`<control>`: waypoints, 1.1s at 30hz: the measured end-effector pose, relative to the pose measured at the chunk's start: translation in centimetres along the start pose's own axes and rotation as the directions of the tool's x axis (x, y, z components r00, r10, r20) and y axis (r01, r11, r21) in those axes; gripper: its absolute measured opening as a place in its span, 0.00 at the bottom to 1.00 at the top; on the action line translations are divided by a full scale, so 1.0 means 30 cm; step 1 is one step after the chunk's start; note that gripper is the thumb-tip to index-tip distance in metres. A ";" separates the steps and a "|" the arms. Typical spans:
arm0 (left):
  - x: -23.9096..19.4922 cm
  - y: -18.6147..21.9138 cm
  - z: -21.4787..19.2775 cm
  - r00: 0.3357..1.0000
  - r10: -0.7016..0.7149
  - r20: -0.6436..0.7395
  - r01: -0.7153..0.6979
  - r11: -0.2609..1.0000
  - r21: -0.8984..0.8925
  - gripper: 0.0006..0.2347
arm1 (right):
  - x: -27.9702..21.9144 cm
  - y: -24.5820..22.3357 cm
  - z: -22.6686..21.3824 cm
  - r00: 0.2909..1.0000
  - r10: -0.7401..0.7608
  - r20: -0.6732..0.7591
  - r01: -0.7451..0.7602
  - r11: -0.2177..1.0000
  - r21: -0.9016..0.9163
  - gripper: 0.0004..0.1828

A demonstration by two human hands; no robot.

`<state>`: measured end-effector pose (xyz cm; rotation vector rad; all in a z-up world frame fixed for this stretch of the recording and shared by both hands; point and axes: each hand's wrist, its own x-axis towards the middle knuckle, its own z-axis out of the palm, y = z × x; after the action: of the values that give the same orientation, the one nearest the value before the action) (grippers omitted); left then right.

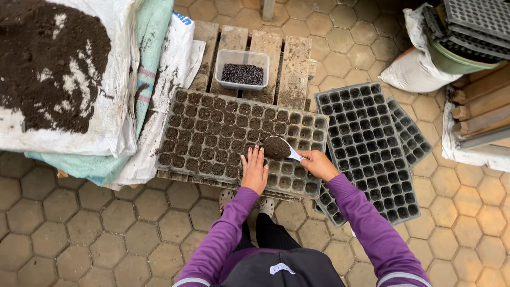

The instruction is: The person scoops soil from a large sack and fills the cells of a seedling tray using a white plastic scoop. They repeatedly transfer soil into each compartment, leveling the surface with their hand as they progress across the tray.

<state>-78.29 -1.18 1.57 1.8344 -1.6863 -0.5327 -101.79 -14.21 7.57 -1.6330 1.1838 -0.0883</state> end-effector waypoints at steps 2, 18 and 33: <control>-0.012 0.009 0.013 1.000 -0.018 -0.012 0.019 0.999 0.030 0.26 | 0.005 -0.017 -0.010 1.000 -0.029 -0.006 0.028 0.996 -0.090 0.26; -0.037 0.053 0.012 0.998 -0.052 -0.037 0.057 0.989 0.136 0.26 | 0.050 -0.054 -0.067 0.994 -0.105 0.025 0.108 0.956 -0.274 0.26; -0.047 0.077 0.000 0.999 -0.048 0.009 0.046 0.985 0.167 0.25 | 0.066 -0.033 -0.212 0.985 0.136 0.109 -0.151 0.978 0.144 0.27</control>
<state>-80.19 0.14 2.95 1.9972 -1.7454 -0.4349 -103.84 -20.10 10.13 -1.3987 1.1870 -0.0056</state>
